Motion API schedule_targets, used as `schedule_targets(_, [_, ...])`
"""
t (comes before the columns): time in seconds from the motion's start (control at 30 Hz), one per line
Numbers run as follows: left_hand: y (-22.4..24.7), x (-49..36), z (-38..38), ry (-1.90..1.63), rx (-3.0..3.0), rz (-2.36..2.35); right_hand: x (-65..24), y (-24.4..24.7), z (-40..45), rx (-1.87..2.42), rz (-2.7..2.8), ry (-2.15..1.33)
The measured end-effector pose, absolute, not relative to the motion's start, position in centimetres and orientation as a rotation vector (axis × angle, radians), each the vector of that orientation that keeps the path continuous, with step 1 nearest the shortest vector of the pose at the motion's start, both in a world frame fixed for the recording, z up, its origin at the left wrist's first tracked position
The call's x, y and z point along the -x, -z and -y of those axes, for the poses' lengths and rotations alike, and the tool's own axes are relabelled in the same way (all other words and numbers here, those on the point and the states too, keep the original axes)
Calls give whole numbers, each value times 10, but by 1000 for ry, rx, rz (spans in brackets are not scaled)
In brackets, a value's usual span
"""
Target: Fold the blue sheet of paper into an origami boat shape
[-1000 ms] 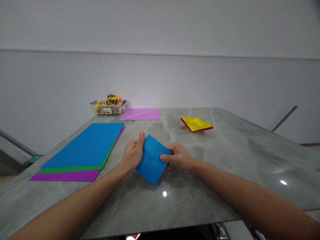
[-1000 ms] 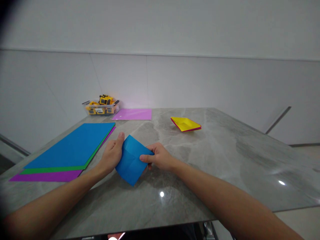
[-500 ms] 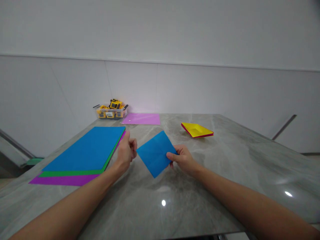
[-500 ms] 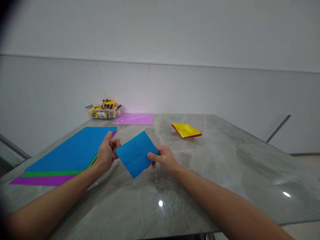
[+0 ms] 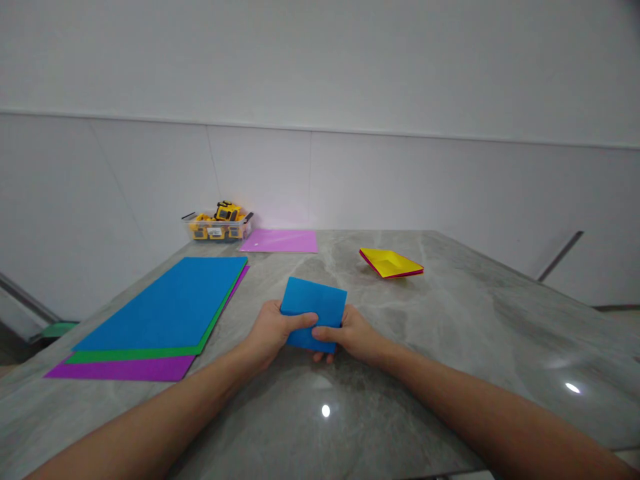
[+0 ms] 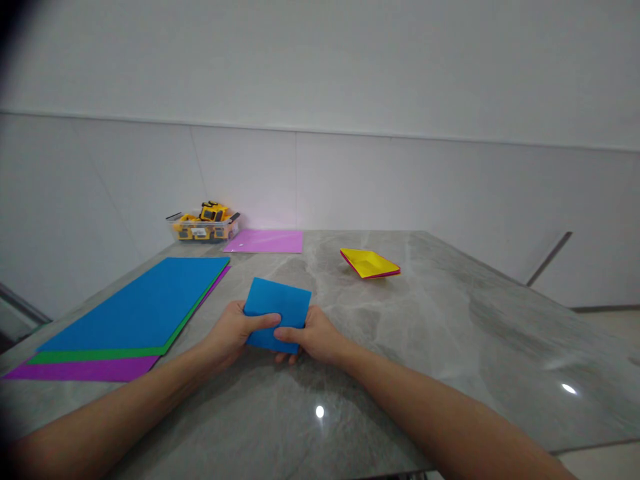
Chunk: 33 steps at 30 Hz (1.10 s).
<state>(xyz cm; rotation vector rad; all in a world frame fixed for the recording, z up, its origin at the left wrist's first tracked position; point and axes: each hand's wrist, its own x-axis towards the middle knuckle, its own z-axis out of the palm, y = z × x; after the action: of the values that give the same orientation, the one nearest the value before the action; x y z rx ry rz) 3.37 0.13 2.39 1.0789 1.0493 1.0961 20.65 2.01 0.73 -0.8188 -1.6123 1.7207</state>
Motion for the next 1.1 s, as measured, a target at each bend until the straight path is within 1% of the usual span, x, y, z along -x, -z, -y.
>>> schedule_targets(0.23, [-45, -22, 3, -893, -1133, -898, -213, -15, -17, 748, 1711, -1755])
schedule_targets(0.37, [-45, -20, 1, -884, -1131, -885, -216, -16, -16, 760, 1759, -1752])
schedule_targets(0.77, [-40, -29, -3, -1072, -923, -976, -213, -20, -21, 866, 1745, -1694])
schedule_targets(1.1, [-41, -25, -9, -1209, -864, -991, -213, -24, -19, 886, 1756, -1722])
